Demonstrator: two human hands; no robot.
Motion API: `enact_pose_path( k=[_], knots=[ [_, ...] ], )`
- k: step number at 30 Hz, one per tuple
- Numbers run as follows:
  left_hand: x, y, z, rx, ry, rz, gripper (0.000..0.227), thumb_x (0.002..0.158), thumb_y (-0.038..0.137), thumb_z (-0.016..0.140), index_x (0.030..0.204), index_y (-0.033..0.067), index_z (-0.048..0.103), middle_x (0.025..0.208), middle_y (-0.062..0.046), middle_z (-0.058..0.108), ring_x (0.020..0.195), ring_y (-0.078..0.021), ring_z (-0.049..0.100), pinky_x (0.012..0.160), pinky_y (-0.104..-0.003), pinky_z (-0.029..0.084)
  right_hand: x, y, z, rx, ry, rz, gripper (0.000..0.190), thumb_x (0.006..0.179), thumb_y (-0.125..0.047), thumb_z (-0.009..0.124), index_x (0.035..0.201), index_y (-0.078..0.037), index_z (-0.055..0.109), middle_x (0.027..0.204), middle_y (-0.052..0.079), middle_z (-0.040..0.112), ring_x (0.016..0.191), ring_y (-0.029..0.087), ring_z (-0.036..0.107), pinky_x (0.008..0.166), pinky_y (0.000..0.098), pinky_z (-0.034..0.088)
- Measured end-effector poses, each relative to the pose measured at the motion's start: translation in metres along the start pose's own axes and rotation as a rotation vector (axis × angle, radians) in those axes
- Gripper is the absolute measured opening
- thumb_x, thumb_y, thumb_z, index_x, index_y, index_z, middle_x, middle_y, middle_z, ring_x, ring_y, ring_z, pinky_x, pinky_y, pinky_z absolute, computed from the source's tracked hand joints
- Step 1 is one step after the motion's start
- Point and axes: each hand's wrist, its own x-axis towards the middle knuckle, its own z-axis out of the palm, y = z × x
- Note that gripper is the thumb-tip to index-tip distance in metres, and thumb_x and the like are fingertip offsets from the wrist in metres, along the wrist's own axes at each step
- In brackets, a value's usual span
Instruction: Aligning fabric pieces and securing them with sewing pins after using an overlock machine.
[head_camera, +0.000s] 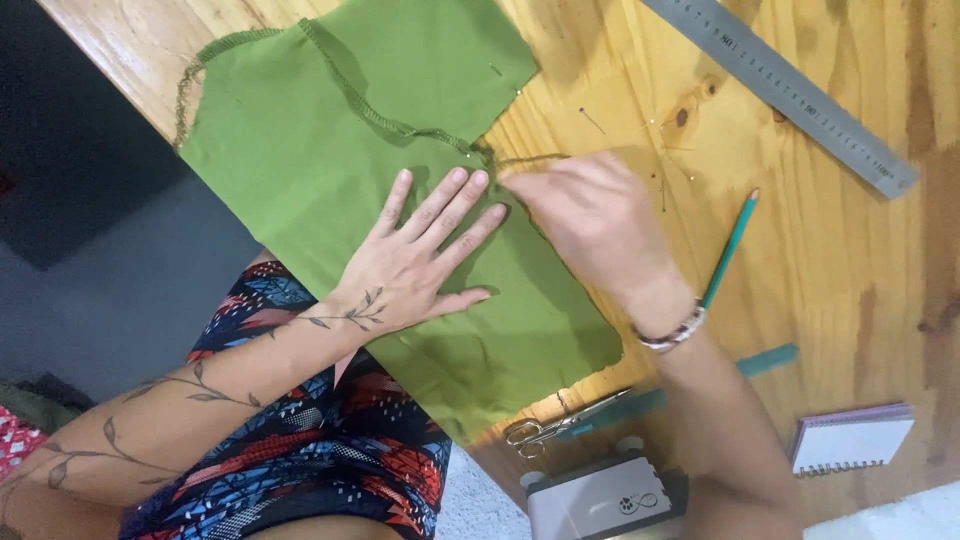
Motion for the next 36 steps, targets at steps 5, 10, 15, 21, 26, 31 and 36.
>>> enact_pose_path(
  k=[5, 10, 15, 21, 26, 31, 36],
  knots=[
    [0.000, 0.000, -0.001, -0.096, -0.022, -0.034, 0.091, 0.099, 0.070, 0.052, 0.162, 0.0115, 0.025, 0.167, -0.018, 0.017, 0.155, -0.0318, 0.017, 0.120, -0.067, 0.012, -0.024, 0.022, -0.028, -0.062, 0.123, 0.317, 0.016, 0.100, 0.010, 0.080, 0.108, 0.001, 0.069, 0.104, 0.013, 0.069, 0.093, 0.030, 0.059, 0.085, 0.0385, 0.051],
    [0.004, 0.010, -0.002, -0.107, -0.008, -0.004, 0.096, 0.103, 0.072, 0.045, 0.160, -0.0006, 0.021, 0.166, -0.019, 0.017, 0.155, -0.0329, 0.016, 0.126, -0.049, 0.010, -0.007, 0.033, -0.015, -0.010, 0.066, 0.369, 0.032, 0.094, 0.008, 0.084, 0.116, -0.002, 0.062, 0.101, 0.012, 0.067, 0.092, 0.029, 0.058, 0.083, 0.0385, 0.049],
    [0.009, 0.018, -0.005, -0.032, -0.043, -0.024, 0.104, 0.100, 0.082, 0.038, 0.161, -0.0001, 0.019, 0.167, -0.018, 0.017, 0.155, -0.0324, 0.016, 0.127, -0.047, 0.011, 0.009, 0.031, -0.010, -0.008, -0.102, 0.494, 0.034, 0.093, 0.007, 0.073, 0.117, -0.004, 0.052, 0.090, 0.011, 0.067, 0.083, 0.034, 0.061, 0.066, 0.0467, 0.047],
    [0.009, 0.043, 0.000, -0.119, -0.137, -0.066, 0.096, 0.099, 0.075, 0.030, 0.161, 0.0039, 0.011, 0.168, -0.016, 0.006, 0.156, -0.0273, 0.003, 0.127, -0.048, 0.003, -0.003, 0.018, -0.018, 0.112, -0.003, 0.257, 0.008, 0.101, 0.012, 0.062, 0.105, 0.005, 0.060, 0.096, 0.015, 0.059, 0.089, 0.028, 0.050, 0.081, 0.0355, 0.043],
    [-0.005, 0.073, 0.017, -0.317, 0.016, 0.001, 0.092, 0.095, 0.065, 0.048, 0.159, 0.0027, 0.027, 0.166, -0.020, 0.021, 0.155, -0.0330, 0.018, 0.124, -0.052, 0.010, -0.044, 0.018, -0.009, 0.106, 0.024, 0.361, 0.012, 0.093, -0.001, 0.076, 0.099, -0.011, 0.071, 0.087, 0.005, 0.066, 0.086, 0.027, 0.067, 0.079, 0.0360, 0.054],
    [-0.004, 0.083, 0.009, -0.222, -0.033, -0.052, 0.096, 0.091, 0.071, 0.046, 0.160, 0.0063, 0.026, 0.166, -0.022, 0.019, 0.155, -0.0355, 0.016, 0.124, -0.053, 0.012, -0.054, 0.004, -0.022, -0.044, -0.048, 0.338, 0.012, 0.092, 0.000, 0.073, 0.099, -0.010, 0.071, 0.100, 0.004, 0.062, 0.097, 0.024, 0.065, 0.085, 0.0349, 0.054],
    [-0.001, 0.088, 0.008, -0.181, -0.065, -0.062, 0.099, 0.090, 0.074, 0.046, 0.161, 0.0094, 0.022, 0.166, -0.023, 0.016, 0.156, -0.0354, 0.013, 0.124, -0.052, 0.012, -0.056, -0.009, -0.021, 0.166, -0.077, 0.284, 0.011, 0.097, 0.002, 0.065, 0.093, -0.006, 0.071, 0.098, 0.009, 0.062, 0.094, 0.027, 0.065, 0.081, 0.0358, 0.054]
  ],
)
